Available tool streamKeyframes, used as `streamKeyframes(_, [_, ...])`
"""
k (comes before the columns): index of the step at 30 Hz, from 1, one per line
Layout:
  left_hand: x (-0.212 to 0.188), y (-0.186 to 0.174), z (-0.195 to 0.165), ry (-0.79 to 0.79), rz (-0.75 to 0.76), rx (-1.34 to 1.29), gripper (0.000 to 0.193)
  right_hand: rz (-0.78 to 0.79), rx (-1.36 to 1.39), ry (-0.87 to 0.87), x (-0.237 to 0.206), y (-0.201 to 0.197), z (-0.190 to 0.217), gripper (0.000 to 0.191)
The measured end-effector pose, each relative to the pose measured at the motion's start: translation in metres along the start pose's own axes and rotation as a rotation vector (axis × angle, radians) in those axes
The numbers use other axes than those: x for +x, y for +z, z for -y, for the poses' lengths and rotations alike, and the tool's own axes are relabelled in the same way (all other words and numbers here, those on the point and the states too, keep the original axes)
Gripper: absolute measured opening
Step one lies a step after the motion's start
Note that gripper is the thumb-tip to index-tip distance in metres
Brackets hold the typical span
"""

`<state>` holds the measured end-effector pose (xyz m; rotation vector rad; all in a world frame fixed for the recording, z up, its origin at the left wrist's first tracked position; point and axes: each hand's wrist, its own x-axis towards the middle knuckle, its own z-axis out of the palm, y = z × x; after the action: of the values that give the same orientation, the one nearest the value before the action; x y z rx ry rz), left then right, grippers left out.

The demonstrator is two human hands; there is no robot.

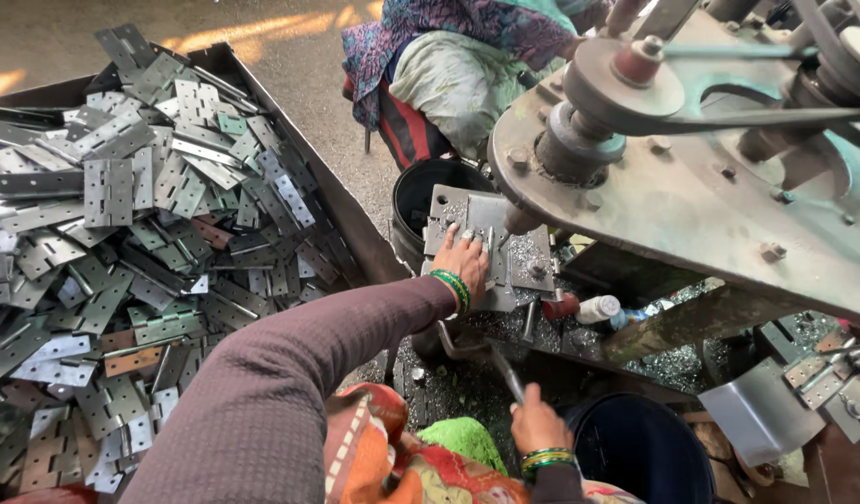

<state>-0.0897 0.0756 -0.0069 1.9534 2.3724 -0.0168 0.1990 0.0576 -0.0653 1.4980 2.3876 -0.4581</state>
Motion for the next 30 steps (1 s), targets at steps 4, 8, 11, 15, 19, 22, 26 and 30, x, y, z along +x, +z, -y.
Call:
streamKeyframes(4, [-0.001, -0.007, -0.001, 0.010, -0.088, 0.140, 0.058, -0.083, -0.034, -0.008, -0.007, -0.022, 0.006, 0.029])
streamKeyframes(8, [-0.002, -0.010, -0.002, -0.008, 0.005, 0.065, 0.049, -0.019, 0.026, 0.061, -0.003, 0.003, 0.007, 0.034])
streamKeyframes(11, [-0.001, -0.005, 0.000, -0.006, 0.060, -0.001, 0.049, -0.005, 0.083, 0.071, 0.001, 0.039, 0.001, 0.044])
streamKeyframes(15, [0.006, 0.008, 0.004, 0.016, -0.159, 0.051, 0.053, -0.024, 0.089, 0.032, 0.013, 0.047, -0.006, 0.039])
streamKeyframes(19, [0.011, 0.019, 0.010, 0.033, -0.233, 0.062, 0.052, -0.009, -0.018, 0.003, 0.007, 0.008, -0.008, 0.036])
streamKeyframes(22, [0.018, 0.019, 0.012, 0.002, -0.152, 0.023, 0.047, -0.127, -0.033, -0.019, -0.001, -0.012, 0.000, 0.030])
streamKeyframes(26, [0.026, 0.014, 0.011, -0.047, -0.104, 0.025, 0.043, -0.017, -0.009, 0.047, -0.003, 0.005, 0.012, 0.037])
streamKeyframes(30, [0.026, 0.011, 0.011, -0.033, -0.139, -0.017, 0.041, -0.016, 0.036, 0.055, 0.002, 0.029, 0.005, 0.044])
